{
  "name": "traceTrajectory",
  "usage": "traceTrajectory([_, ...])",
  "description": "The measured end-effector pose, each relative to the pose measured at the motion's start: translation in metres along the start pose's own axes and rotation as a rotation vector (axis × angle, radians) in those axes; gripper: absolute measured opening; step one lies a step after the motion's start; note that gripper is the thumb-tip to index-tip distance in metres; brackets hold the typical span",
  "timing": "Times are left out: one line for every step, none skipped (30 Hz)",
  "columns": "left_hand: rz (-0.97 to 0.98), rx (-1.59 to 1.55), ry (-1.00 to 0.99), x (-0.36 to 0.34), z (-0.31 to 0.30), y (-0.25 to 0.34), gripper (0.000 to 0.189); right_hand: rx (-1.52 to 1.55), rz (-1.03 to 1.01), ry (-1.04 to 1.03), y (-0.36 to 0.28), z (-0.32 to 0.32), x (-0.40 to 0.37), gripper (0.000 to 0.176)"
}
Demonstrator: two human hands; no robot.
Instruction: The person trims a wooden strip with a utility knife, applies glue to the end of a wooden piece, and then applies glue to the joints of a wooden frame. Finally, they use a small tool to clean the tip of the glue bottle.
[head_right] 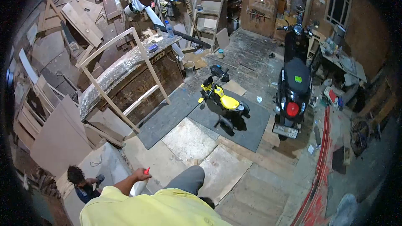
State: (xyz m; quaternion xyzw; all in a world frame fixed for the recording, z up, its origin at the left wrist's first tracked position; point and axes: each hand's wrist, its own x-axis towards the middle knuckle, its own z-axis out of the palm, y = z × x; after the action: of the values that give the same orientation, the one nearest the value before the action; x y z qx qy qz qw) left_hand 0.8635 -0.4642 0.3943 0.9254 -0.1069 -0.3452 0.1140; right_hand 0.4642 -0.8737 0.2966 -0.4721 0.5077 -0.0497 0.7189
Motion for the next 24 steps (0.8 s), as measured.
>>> traceTrajectory([-0.058,0.049,0.004,0.016,0.013,-0.011,0.054,0.045,-0.020,0.029,-0.017,-0.039,0.026,0.044])
traceTrajectory([-0.074,0.047,-0.029,0.036,0.026,-0.025,0.053,0.097,-0.036,0.063,-0.033,-0.078,0.051,0.043])
traceTrajectory([-0.113,0.154,-0.067,0.065,0.041,-0.037,0.055,0.160,-0.059,0.106,-0.051,-0.115,0.075,0.043])
traceTrajectory([-0.123,0.156,-0.184,0.114,0.066,-0.068,0.053,0.234,-0.088,0.161,-0.069,-0.148,0.098,0.042])
traceTrajectory([-0.238,-0.003,-0.128,0.127,0.062,-0.051,0.050,0.319,-0.126,0.219,-0.087,-0.173,0.123,0.042])
traceTrajectory([-0.176,0.016,-0.183,0.156,0.053,-0.033,0.048,0.406,-0.161,0.274,-0.105,-0.185,0.144,0.041])
traceTrajectory([-0.022,-0.330,-0.097,0.202,0.031,-0.003,0.048,0.520,-0.184,0.349,-0.117,-0.173,0.175,0.040])
traceTrajectory([-0.079,-0.350,-0.025,0.257,0.049,0.000,0.048,0.606,-0.202,0.395,-0.163,-0.158,0.205,0.040])
traceTrajectory([0.007,-0.111,0.015,0.294,0.033,0.040,0.052,0.624,-0.213,0.410,-0.172,-0.155,0.226,0.040])
traceTrajectory([0.095,0.123,0.059,0.332,0.016,0.096,0.056,0.312,-0.195,0.474,-0.158,-0.173,0.264,0.036])
traceTrajectory([0.102,-0.045,-0.008,0.371,0.000,0.145,0.055,-0.013,-0.166,0.534,-0.161,-0.189,0.289,0.033])
traceTrajectory([0.099,-0.213,-0.081,0.406,-0.015,0.194,0.055,-0.301,-0.163,0.434,-0.184,-0.186,0.282,0.030])
traceTrajectory([0.100,-0.061,0.050,0.419,-0.047,0.269,0.052,-0.586,-0.151,0.320,-0.202,-0.184,0.278,0.028])
traceTrajectory([0.260,-0.111,0.063,0.435,-0.078,0.330,0.051,-0.589,-0.151,0.322,-0.227,-0.188,0.291,0.028])
traceTrajectory([0.362,-0.051,0.103,0.454,-0.105,0.387,0.051,-0.559,-0.184,0.377,-0.255,-0.190,0.309,0.027])
traceTrajectory([0.359,-0.108,0.103,0.472,-0.128,0.442,0.054,-0.529,-0.215,0.433,-0.281,-0.194,0.328,0.026])
traceTrajectory([0.394,-0.134,0.106,0.488,-0.151,0.491,0.054,-0.499,-0.240,0.490,-0.304,-0.202,0.343,0.025])
traceTrajectory([0.429,-0.161,0.107,0.504,-0.171,0.532,0.054,-0.470,-0.266,0.550,-0.328,-0.212,0.359,0.024])
traceTrajectory([0.434,-0.166,0.108,0.518,-0.189,0.567,0.054,-0.439,-0.299,0.608,-0.354,-0.223,0.380,0.023])
traceTrajectory([0.456,-0.223,0.141,0.532,-0.206,0.599,0.055,-0.406,-0.332,0.665,-0.381,-0.234,0.404,0.022])
traceTrajectory([0.475,-0.280,0.175,0.551,-0.214,0.625,0.056,-0.372,-0.364,0.719,-0.404,-0.246,0.429,0.021])
traceTrajectory([0.471,-0.318,0.160,0.579,-0.218,0.639,0.054,-0.338,-0.395,0.771,-0.428,-0.259,0.455,0.021])
traceTrajectory([0.419,-0.298,0.160,0.592,-0.225,0.657,0.054,-0.304,-0.424,0.820,-0.451,-0.272,0.481,0.020])
traceTrajectory([0.363,-0.277,0.156,0.603,-0.231,0.671,0.055,-0.274,-0.448,0.869,-0.471,-0.288,0.503,0.019])
